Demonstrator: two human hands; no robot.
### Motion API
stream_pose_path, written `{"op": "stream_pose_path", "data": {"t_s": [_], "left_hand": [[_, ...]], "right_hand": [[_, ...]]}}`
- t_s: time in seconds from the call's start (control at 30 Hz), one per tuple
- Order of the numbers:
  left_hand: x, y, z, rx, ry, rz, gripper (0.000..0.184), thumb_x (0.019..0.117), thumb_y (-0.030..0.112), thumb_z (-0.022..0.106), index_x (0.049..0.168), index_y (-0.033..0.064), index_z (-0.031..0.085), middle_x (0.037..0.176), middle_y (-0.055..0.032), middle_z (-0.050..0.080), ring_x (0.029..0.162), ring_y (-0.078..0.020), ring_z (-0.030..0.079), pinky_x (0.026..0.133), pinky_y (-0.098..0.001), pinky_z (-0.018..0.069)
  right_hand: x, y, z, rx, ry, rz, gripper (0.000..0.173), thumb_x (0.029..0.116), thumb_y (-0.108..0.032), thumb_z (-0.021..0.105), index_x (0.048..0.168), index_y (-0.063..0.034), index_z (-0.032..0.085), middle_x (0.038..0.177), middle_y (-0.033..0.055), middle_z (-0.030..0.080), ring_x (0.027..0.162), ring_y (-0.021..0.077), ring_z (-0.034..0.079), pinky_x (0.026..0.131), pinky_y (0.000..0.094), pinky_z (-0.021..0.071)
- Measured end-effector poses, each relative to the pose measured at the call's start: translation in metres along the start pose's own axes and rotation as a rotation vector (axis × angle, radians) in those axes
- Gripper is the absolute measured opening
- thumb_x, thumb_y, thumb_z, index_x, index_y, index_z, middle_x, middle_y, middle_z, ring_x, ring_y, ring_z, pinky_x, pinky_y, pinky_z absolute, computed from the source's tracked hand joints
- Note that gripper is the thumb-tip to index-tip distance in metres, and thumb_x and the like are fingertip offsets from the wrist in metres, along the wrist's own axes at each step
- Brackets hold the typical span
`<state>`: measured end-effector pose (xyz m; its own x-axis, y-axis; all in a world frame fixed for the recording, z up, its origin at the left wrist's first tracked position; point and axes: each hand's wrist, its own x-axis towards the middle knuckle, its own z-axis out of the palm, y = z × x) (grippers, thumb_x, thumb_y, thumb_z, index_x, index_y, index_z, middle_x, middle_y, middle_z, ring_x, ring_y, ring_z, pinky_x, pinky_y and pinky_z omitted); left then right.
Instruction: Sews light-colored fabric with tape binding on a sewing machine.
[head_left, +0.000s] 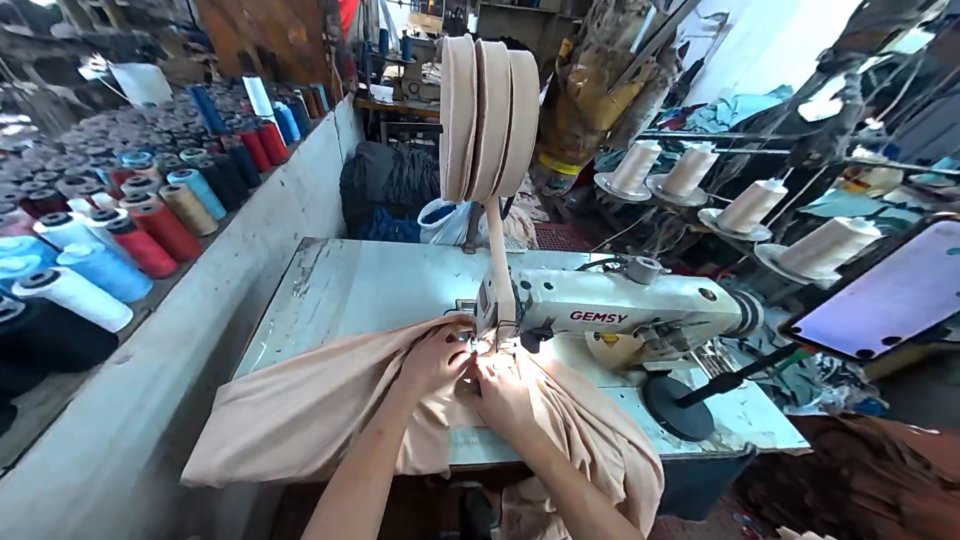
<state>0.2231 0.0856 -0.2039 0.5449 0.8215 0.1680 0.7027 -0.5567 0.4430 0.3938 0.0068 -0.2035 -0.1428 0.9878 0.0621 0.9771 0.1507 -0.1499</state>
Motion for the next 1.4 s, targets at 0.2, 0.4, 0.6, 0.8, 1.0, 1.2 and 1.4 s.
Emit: {"op": "stream_pose_path", "data": {"t_s": [0.2, 0.4, 0.6, 0.8, 1.0, 1.2, 1.4], "left_hand": [[0.029, -0.013, -0.010, 0.041, -0.002, -0.038, 0.032, 0.1038, 0.035, 0.051, 0.122, 0.0206, 0.074, 0.139, -0.0116, 0.061, 0.133, -0.0267, 0.056, 0.114, -0.0460, 0.0428], [0.000, 0.035, -0.004, -0.296, 0.274, -0.340, 0.031, 0.1009, 0.026, 0.060, 0.127, 0.0110, 0.069, 0.125, -0.0085, 0.068, 0.116, -0.0171, 0.065, 0.104, -0.0355, 0.0525], [-0.024, 0.010, 0.013, -0.121, 0.213, -0.139, 0.031, 0.1004, 0.041, 0.058, 0.120, 0.0257, 0.075, 0.130, -0.0017, 0.067, 0.130, -0.0201, 0.056, 0.114, -0.0448, 0.0414], [-0.013, -0.009, 0.003, 0.021, 0.071, -0.053, 0.029, 0.1001, 0.040, 0.054, 0.120, 0.0357, 0.075, 0.137, 0.0005, 0.061, 0.137, -0.0225, 0.048, 0.118, -0.0514, 0.0307], [-0.018, -0.007, 0.001, 0.025, 0.051, 0.029, 0.033, 0.1010, 0.024, 0.051, 0.125, 0.0337, 0.072, 0.145, 0.0035, 0.057, 0.142, -0.0207, 0.044, 0.119, -0.0517, 0.0302], [-0.023, -0.002, 0.002, 0.065, -0.016, 0.068, 0.039, 0.1006, 0.019, 0.050, 0.129, 0.0357, 0.070, 0.151, 0.0054, 0.051, 0.144, -0.0207, 0.040, 0.118, -0.0541, 0.0293], [-0.027, 0.009, 0.006, 0.129, -0.037, 0.024, 0.039, 0.1029, 0.021, 0.048, 0.132, 0.0387, 0.066, 0.155, 0.0067, 0.046, 0.148, -0.0227, 0.035, 0.119, -0.0592, 0.0246]], "right_hand": [[0.000, -0.013, -0.017, 0.017, -0.169, 0.062, 0.046, 0.0965, -0.036, 0.062, 0.133, -0.0079, 0.062, 0.116, 0.0170, 0.071, 0.110, 0.0368, 0.068, 0.089, 0.0558, 0.0540], [0.000, -0.008, -0.012, 0.017, -0.130, 0.052, 0.035, 0.0981, -0.021, 0.055, 0.129, -0.0087, 0.064, 0.120, 0.0160, 0.070, 0.112, 0.0354, 0.068, 0.089, 0.0560, 0.0543], [0.000, -0.007, -0.014, 0.032, -0.113, 0.052, 0.041, 0.0927, -0.015, 0.060, 0.133, -0.0115, 0.065, 0.123, 0.0145, 0.070, 0.114, 0.0347, 0.067, 0.091, 0.0563, 0.0539], [-0.004, 0.001, -0.007, 0.007, -0.009, 0.015, 0.046, 0.0912, -0.014, 0.061, 0.137, -0.0153, 0.065, 0.126, 0.0117, 0.071, 0.112, 0.0330, 0.069, 0.090, 0.0548, 0.0552], [-0.011, 0.009, 0.001, 0.018, 0.077, -0.044, 0.049, 0.0870, -0.013, 0.065, 0.136, -0.0175, 0.067, 0.124, 0.0091, 0.072, 0.111, 0.0298, 0.070, 0.091, 0.0511, 0.0564], [-0.014, 0.022, 0.010, 0.103, 0.239, -0.075, 0.041, 0.0802, -0.015, 0.070, 0.120, -0.0206, 0.076, 0.104, 0.0073, 0.077, 0.093, 0.0307, 0.074, 0.073, 0.0546, 0.0588], [-0.018, 0.047, 0.008, 0.128, 0.245, -0.104, 0.038, 0.0820, -0.020, 0.070, 0.119, -0.0230, 0.077, 0.098, 0.0068, 0.077, 0.086, 0.0310, 0.074, 0.070, 0.0567, 0.0584]]}}
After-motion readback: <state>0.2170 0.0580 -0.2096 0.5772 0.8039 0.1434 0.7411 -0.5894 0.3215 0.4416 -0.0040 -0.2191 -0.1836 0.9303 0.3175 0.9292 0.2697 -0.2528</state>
